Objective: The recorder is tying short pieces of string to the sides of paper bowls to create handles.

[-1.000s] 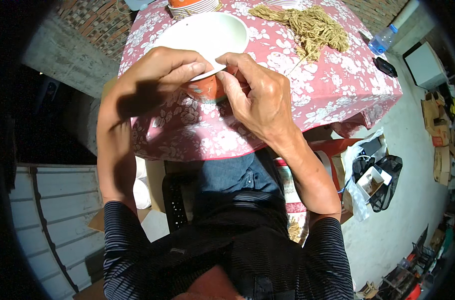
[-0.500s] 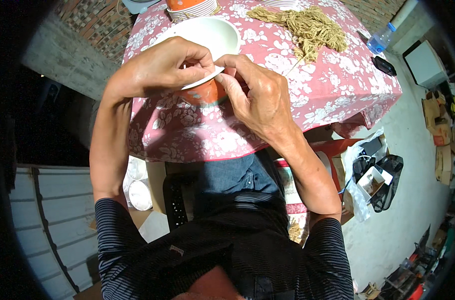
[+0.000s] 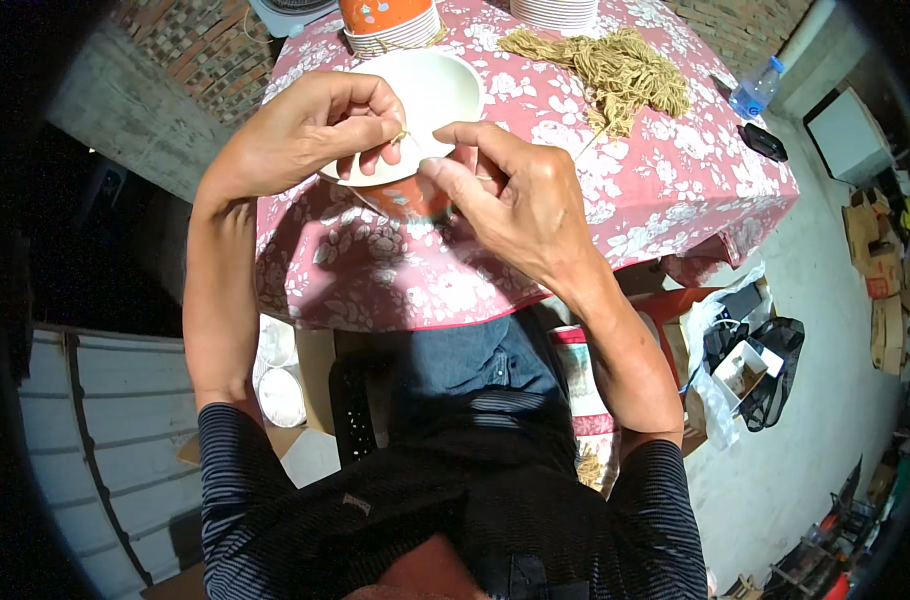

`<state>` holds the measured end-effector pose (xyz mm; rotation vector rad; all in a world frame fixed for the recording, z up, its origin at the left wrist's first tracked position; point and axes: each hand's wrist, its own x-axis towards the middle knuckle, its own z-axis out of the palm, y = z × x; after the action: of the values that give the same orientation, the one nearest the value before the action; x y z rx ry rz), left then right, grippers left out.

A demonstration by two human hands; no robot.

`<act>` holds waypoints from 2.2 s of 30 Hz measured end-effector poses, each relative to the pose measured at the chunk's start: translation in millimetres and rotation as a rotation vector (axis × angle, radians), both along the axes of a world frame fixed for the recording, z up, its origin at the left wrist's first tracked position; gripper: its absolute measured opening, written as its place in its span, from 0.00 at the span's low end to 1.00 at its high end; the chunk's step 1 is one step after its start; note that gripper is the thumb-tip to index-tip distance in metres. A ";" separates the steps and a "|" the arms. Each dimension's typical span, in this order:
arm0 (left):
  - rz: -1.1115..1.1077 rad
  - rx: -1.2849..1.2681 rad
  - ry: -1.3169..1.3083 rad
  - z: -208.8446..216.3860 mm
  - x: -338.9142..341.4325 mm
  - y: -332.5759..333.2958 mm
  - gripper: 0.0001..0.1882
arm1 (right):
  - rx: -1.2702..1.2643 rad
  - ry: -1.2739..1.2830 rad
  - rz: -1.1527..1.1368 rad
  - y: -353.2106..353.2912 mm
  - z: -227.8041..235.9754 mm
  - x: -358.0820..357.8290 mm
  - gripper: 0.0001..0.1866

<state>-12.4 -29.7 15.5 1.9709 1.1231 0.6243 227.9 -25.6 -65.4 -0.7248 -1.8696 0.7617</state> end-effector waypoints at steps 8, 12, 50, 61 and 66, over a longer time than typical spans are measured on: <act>0.099 0.053 -0.143 1.1 2.9 -10.2 0.12 | -0.298 0.135 0.054 -6.2 3.0 -12.8 0.09; 0.500 0.329 0.118 -9.1 2.4 -29.9 0.14 | -0.326 0.197 -0.026 -6.6 -5.2 -18.1 0.10; 0.063 -0.014 -0.057 -20.0 52.0 -6.4 0.08 | 0.601 -0.092 0.139 40.5 36.5 42.5 0.18; 0.112 0.018 -0.097 -24.2 48.6 -2.8 0.10 | 0.378 -0.073 -0.057 8.1 -5.5 25.1 0.07; 0.122 -0.106 -0.303 -21.7 45.9 -6.8 0.10 | 0.355 0.019 -0.097 5.7 -6.2 21.8 0.05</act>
<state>33.6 -36.5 -6.1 1.6607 1.0683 0.8776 249.6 -19.9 -71.6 -0.5728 -1.8718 0.3585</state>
